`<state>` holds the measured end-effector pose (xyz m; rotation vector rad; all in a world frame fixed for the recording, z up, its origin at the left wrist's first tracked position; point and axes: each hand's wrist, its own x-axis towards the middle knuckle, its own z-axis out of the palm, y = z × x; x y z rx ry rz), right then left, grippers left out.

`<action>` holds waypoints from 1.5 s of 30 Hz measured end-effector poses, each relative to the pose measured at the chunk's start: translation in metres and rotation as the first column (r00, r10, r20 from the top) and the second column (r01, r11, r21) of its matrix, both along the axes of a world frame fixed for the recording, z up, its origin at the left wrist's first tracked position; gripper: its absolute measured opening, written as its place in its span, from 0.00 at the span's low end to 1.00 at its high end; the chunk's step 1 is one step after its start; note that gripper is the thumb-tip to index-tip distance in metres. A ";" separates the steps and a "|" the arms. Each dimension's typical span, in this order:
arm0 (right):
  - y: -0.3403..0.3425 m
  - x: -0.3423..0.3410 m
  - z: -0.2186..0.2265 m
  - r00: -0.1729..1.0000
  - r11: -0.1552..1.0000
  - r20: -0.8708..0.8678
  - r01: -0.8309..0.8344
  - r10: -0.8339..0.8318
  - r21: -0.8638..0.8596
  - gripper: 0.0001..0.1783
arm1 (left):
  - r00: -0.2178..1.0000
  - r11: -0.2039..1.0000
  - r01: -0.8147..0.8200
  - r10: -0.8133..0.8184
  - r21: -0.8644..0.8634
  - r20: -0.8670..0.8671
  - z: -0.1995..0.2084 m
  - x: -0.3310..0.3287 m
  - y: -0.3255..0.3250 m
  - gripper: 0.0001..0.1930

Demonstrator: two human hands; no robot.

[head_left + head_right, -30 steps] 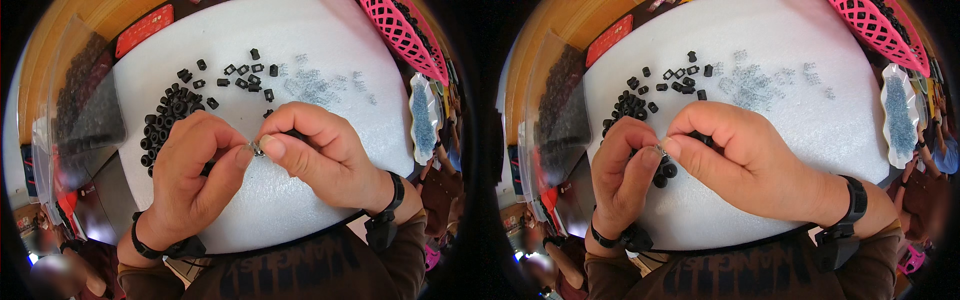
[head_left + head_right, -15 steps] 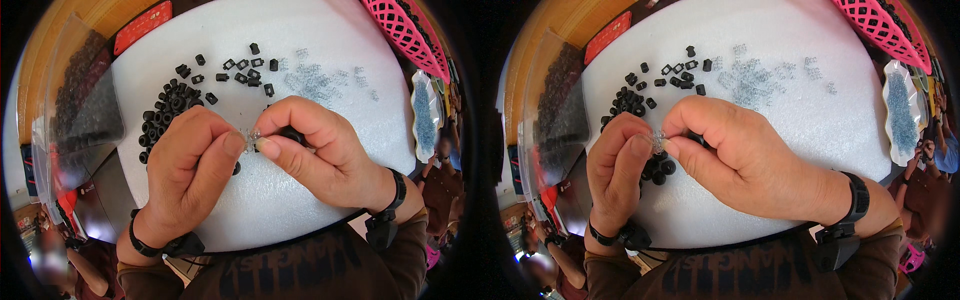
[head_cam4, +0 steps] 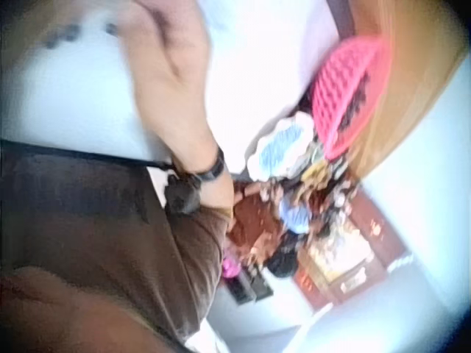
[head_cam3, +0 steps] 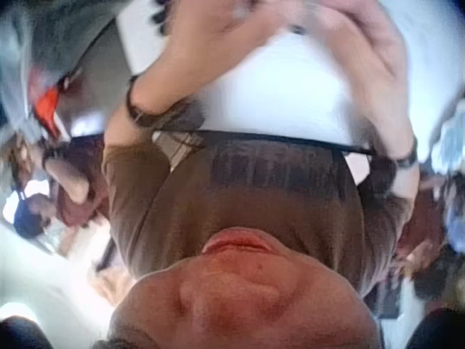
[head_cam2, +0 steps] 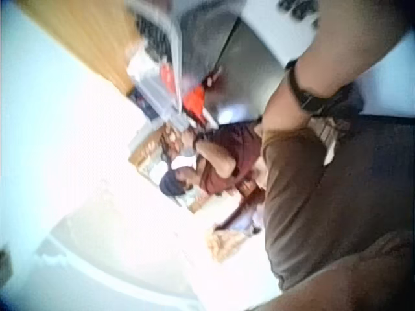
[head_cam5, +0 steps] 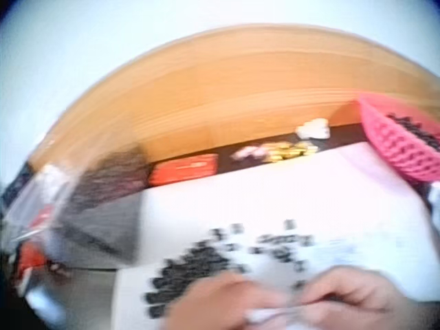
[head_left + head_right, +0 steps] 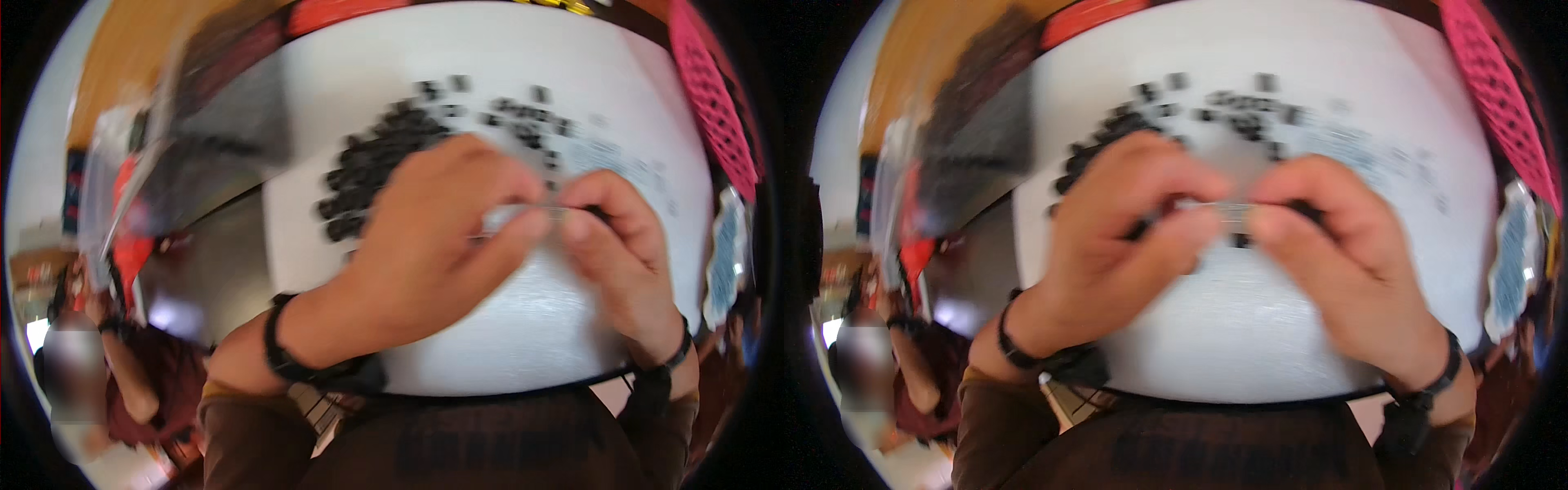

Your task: Assembling small black plastic cylindrical components by hand at a workshop workstation.

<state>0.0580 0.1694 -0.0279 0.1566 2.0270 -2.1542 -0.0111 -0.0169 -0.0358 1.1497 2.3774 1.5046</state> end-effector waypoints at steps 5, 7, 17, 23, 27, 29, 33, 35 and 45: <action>-0.004 0.006 -0.004 0.999 0.998 0.045 0.019 -0.022 0.060 0.06 | 0.997 0.998 -0.063 0.062 -0.016 -0.050 -0.002 0.009 0.000 0.05; -0.001 0.004 -0.006 1.000 0.997 0.024 0.007 -0.009 0.081 0.06 | 0.999 0.999 -0.039 0.039 0.037 0.008 -0.003 0.007 0.003 0.06; 0.005 0.011 -0.005 0.994 0.953 -0.107 -0.002 0.037 0.303 0.05 | 0.997 0.993 -0.067 0.071 0.098 -0.037 -0.006 0.005 0.010 0.07; 0.003 -0.001 -0.001 0.999 0.980 -0.041 0.020 -0.012 0.200 0.04 | 0.985 0.993 -0.117 0.113 -0.025 -0.130 -0.010 -0.007 -0.001 0.03; 0.005 -0.003 -0.002 0.999 0.999 -0.003 -0.038 0.038 0.006 0.07 | 0.995 0.997 -0.072 0.075 -0.038 0.067 0.001 0.000 -0.005 0.11; 0.007 -0.004 -0.003 0.998 0.996 -0.015 -0.065 0.065 -0.061 0.10 | 0.997 0.998 -0.048 0.051 -0.041 0.063 0.006 0.000 -0.004 0.11; 0.007 -0.005 -0.002 0.997 0.987 0.039 -0.060 0.067 -0.151 0.10 | 1.000 0.998 -0.005 0.006 -0.067 0.022 0.015 0.006 -0.002 0.14; 0.006 -0.006 -0.001 0.994 0.979 0.039 -0.095 0.104 -0.183 0.11 | 0.999 0.997 0.003 -0.007 -0.080 -0.043 0.015 0.006 0.000 0.14; 0.009 0.000 -0.003 0.991 0.979 0.007 -0.130 0.132 -0.158 0.09 | 0.998 0.992 0.060 -0.058 -0.115 0.017 0.011 0.004 0.002 0.05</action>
